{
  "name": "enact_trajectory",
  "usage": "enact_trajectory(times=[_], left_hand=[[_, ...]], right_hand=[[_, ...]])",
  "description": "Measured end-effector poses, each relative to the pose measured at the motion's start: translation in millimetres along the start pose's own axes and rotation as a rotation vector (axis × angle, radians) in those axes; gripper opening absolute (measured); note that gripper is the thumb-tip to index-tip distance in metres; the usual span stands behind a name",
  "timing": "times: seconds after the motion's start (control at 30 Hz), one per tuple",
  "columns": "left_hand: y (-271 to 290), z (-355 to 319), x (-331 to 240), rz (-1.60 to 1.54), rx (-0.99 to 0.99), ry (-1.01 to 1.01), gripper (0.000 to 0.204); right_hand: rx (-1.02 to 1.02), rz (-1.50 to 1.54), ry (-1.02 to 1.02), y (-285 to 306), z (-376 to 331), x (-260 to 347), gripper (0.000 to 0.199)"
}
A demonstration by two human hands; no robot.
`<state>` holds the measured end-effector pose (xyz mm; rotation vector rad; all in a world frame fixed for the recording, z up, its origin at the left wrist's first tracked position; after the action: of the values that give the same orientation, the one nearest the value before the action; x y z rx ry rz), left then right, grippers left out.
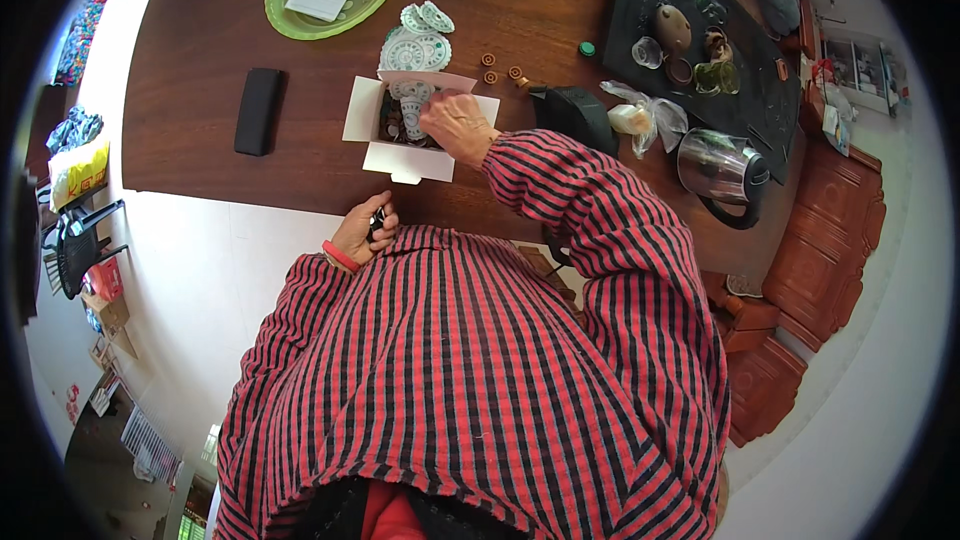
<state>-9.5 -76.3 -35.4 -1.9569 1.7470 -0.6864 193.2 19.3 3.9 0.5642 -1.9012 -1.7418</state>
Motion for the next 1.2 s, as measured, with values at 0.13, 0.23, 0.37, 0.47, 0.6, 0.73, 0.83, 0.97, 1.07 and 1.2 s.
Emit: enact_trajectory(times=[0.13, 0.23, 0.37, 0.47, 0.6, 0.73, 0.83, 0.97, 1.07, 1.2], left_hand=[[2, -3, 0, -0.008, -0.003, -0.010, 0.028], [4, -4, 0, -0.020, -0.001, -0.012, 0.028], [4, -4, -2, -0.045, 0.013, -0.009, 0.027], [4, -3, -3, -0.073, 0.026, -0.006, 0.027], [3, -4, -3, -0.063, 0.061, -0.022, 0.026], [4, -2, -1, -0.044, -0.055, 0.002, 0.022], [5, 1, -3, -0.053, 0.007, -0.047, 0.020], [-3, -1, -5, -0.082, 0.037, -0.073, 0.019], [-17, -10, -16, 0.736, -0.096, -0.655, 0.018], [-21, -10, -18, 0.834, -0.044, -0.681, 0.021]], right_hand=[[0.104, -0.082, 0.056, -8, 6, 5, 0.010], [0.115, -0.087, 0.089, -9, 5, 7, 0.008], [0.044, -0.093, 0.112, -4, 3, 6, 0.008], [0.060, -0.115, 0.112, -3, 3, 5, 0.007], [0.038, -0.075, 0.063, -4, 5, 6, 0.007], [0.150, -0.022, 0.006, -2, 6, 5, 0.010], [0.019, 0.025, -0.043, 32, 1, 15, 0.013], [-0.071, 0.311, 0.061, 90, -11, 65, 0.011], [-0.069, 0.476, 0.159, 84, -13, 104, 0.015], [-0.194, 0.555, 0.191, 79, -17, 109, 0.020]])
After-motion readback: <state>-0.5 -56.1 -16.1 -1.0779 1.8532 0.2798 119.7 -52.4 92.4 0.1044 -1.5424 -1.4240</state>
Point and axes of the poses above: each hand's wrist, its own z-axis towards the middle knuckle, its own y-axis out of the back of the hand, x = y × z, the point moved 4 cm from there along z, towards the middle knuckle, and after that the axes turned 12 degrees about y, right-handed, at the moved point
